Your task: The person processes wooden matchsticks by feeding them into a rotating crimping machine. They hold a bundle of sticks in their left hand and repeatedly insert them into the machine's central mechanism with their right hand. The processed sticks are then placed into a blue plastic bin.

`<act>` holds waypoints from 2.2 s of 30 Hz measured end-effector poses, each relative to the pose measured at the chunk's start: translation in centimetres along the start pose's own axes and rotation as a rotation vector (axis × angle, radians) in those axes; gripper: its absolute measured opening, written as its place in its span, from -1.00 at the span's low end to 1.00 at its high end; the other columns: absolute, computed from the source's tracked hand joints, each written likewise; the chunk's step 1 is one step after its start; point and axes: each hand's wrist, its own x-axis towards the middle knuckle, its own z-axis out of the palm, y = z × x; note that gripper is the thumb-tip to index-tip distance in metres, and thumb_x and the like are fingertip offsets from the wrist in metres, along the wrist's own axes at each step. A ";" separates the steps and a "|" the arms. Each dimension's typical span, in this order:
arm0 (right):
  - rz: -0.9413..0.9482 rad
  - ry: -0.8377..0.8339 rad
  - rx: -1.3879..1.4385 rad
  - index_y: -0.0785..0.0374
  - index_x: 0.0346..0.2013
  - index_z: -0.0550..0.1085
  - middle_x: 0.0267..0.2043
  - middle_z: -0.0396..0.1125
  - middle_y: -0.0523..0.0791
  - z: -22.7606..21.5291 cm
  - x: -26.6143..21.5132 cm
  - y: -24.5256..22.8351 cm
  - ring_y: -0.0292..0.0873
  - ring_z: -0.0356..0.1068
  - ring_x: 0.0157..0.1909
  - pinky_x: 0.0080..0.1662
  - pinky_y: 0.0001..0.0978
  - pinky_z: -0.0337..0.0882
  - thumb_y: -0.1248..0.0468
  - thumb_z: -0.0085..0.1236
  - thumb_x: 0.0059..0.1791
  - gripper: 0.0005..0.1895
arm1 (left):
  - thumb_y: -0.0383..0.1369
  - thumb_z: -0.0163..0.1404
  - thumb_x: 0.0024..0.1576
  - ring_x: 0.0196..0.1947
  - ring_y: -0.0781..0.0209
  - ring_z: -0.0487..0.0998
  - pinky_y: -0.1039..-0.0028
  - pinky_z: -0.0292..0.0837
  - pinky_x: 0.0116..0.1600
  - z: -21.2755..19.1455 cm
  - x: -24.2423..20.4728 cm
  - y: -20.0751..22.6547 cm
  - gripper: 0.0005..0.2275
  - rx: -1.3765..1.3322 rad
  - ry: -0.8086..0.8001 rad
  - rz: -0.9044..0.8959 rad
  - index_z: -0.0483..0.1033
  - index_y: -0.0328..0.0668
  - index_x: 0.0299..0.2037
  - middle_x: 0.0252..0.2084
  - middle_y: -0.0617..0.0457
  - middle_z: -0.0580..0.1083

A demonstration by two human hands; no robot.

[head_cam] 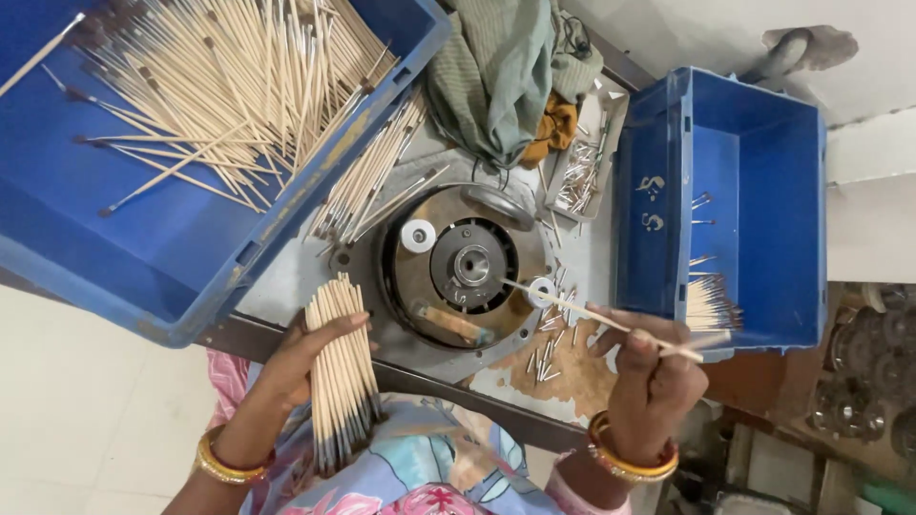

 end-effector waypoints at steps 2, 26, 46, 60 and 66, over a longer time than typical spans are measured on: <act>-0.029 -0.112 -0.103 0.33 -0.13 0.49 -0.24 0.49 0.02 2.8 -0.5 5.9 -0.22 0.41 -0.41 -0.36 -0.40 0.36 0.30 -0.02 0.19 -0.84 | -0.38 0.26 -0.08 -0.36 0.03 0.67 0.20 0.64 -0.36 0.2 0.2 -0.2 -0.59 0.052 0.003 0.013 0.47 -0.32 -0.04 -0.30 -0.07 0.55; 0.053 -0.294 -0.297 0.31 -0.13 0.52 -0.31 0.50 0.02 4.3 0.7 1.3 -0.06 0.53 -0.39 -0.32 -0.23 0.47 0.40 0.06 0.08 -0.89 | -0.43 0.31 -0.10 -0.29 0.00 0.70 0.23 0.66 -0.23 2.7 -0.9 1.9 -0.57 0.495 -0.083 0.397 0.47 -0.39 -0.05 -0.28 -0.16 0.61; -0.232 -0.804 -0.141 0.33 -0.06 0.49 -0.18 0.47 0.08 8.3 -1.8 3.6 0.10 0.47 -0.13 -0.10 -0.16 0.46 0.36 0.18 0.04 -0.81 | -0.35 0.36 -0.13 -0.21 0.25 0.66 0.43 0.56 -0.09 6.0 -3.5 3.4 -0.56 0.931 -0.105 0.647 0.57 -0.36 -0.05 -0.20 -0.04 0.65; -0.125 -0.408 -0.469 0.34 -0.09 0.41 -0.31 0.38 0.19 9.7 -0.2 9.8 0.30 0.38 -0.26 -0.26 0.04 0.33 0.43 0.13 0.00 -0.80 | -0.47 0.28 -0.12 -0.36 0.07 0.69 0.28 0.64 -0.30 -0.2 -1.4 0.0 -0.60 0.295 -0.015 0.142 0.48 -0.41 -0.08 -0.29 -0.13 0.59; 0.322 -0.284 0.307 0.33 -0.16 0.55 -0.27 0.46 0.13 8.7 -4.0 6.5 0.04 0.33 -0.39 -0.30 -0.16 0.35 0.47 -0.02 0.08 -0.83 | -0.38 0.35 -0.13 -0.31 0.21 0.64 0.42 0.58 -0.18 4.3 -3.5 1.1 -0.56 0.619 -0.051 0.473 0.54 -0.39 -0.06 -0.24 -0.05 0.62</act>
